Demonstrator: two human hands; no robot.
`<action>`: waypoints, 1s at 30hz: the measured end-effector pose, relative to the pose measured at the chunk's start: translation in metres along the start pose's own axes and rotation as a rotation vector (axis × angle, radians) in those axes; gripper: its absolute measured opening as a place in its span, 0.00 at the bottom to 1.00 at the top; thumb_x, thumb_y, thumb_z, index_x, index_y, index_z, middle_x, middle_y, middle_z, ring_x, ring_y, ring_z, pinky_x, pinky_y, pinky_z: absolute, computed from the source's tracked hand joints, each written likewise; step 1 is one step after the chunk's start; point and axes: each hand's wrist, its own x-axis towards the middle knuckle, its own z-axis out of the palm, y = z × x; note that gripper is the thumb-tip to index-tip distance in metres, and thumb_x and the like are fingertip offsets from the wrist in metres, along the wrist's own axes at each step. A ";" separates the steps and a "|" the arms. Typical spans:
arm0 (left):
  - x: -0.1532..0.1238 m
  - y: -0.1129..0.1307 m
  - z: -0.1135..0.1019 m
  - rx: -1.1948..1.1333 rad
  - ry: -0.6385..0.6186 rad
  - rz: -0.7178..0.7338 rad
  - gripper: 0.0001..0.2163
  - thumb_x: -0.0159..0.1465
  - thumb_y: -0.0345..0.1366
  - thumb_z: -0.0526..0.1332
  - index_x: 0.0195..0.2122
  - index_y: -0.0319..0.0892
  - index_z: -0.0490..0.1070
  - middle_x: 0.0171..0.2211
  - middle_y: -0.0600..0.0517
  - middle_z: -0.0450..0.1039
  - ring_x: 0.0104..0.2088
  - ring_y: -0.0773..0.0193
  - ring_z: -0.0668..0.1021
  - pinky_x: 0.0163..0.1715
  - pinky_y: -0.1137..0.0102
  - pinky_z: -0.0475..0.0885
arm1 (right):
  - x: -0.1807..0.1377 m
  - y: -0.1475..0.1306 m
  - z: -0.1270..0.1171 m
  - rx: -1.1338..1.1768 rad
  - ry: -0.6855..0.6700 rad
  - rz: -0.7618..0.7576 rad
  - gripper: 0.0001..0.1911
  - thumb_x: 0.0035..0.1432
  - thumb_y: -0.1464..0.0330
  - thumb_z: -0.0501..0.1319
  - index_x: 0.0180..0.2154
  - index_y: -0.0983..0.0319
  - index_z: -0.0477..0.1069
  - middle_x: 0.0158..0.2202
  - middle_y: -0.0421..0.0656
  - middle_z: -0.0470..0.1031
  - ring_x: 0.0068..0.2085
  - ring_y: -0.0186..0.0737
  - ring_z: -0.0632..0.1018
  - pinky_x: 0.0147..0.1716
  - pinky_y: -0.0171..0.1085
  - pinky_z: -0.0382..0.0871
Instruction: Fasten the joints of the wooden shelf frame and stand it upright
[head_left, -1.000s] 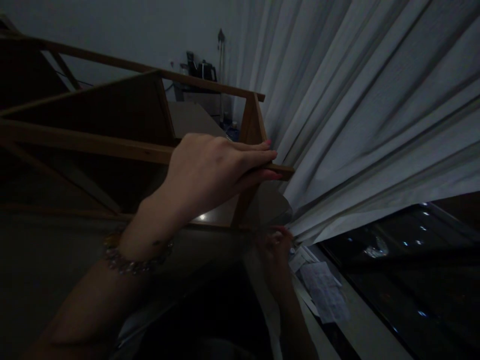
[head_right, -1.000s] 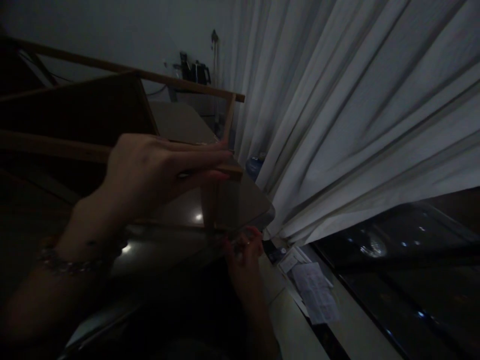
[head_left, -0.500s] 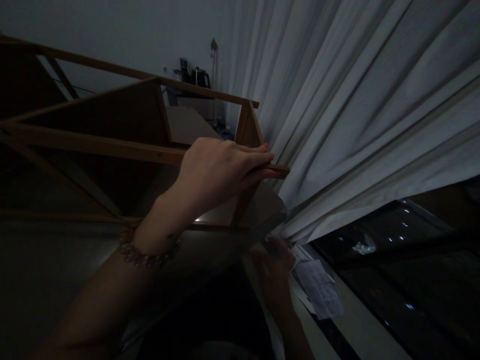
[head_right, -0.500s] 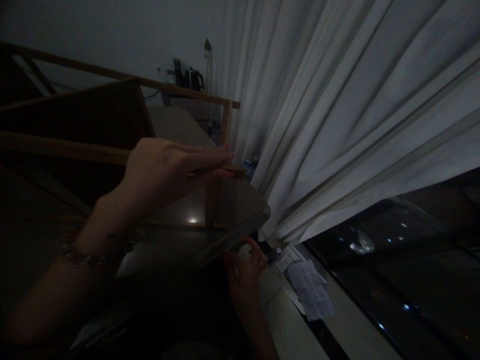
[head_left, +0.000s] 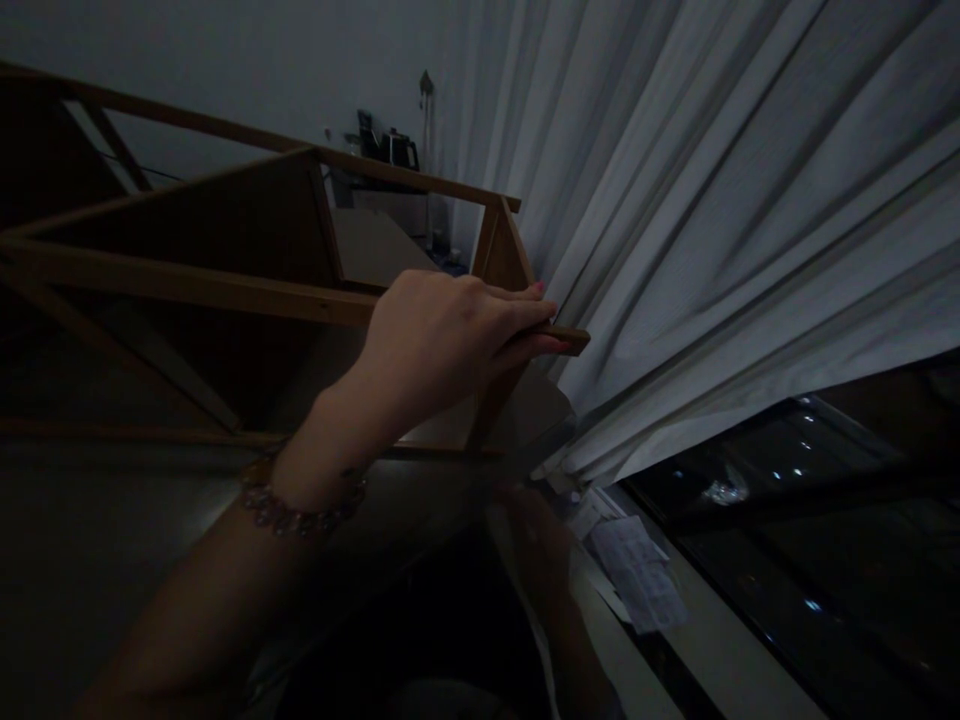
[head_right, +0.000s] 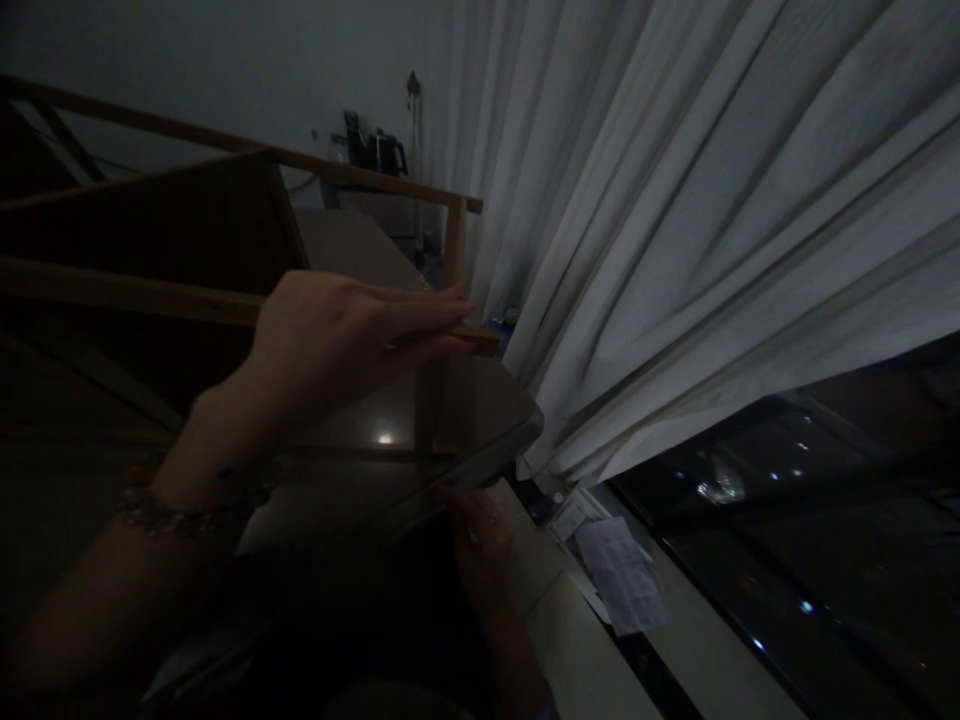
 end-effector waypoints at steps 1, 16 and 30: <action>0.000 0.000 0.000 0.001 0.004 0.003 0.21 0.69 0.57 0.52 0.46 0.52 0.80 0.34 0.50 0.83 0.33 0.59 0.83 0.30 0.69 0.66 | -0.001 0.001 0.001 0.019 0.005 0.060 0.14 0.69 0.62 0.56 0.46 0.55 0.79 0.38 0.42 0.83 0.40 0.39 0.83 0.40 0.36 0.77; -0.001 0.001 -0.002 0.006 0.018 0.011 0.21 0.69 0.57 0.53 0.47 0.52 0.80 0.33 0.50 0.82 0.33 0.58 0.82 0.30 0.68 0.67 | -0.002 -0.024 0.004 0.150 -0.183 0.325 0.19 0.71 0.56 0.52 0.47 0.55 0.78 0.48 0.44 0.81 0.50 0.43 0.81 0.51 0.43 0.76; -0.001 0.002 -0.004 -0.055 -0.022 -0.028 0.19 0.69 0.56 0.54 0.45 0.53 0.79 0.33 0.51 0.82 0.34 0.58 0.82 0.31 0.67 0.67 | 0.007 -0.014 -0.001 -0.195 -0.449 0.101 0.17 0.68 0.75 0.49 0.49 0.56 0.71 0.47 0.46 0.78 0.49 0.42 0.77 0.53 0.44 0.72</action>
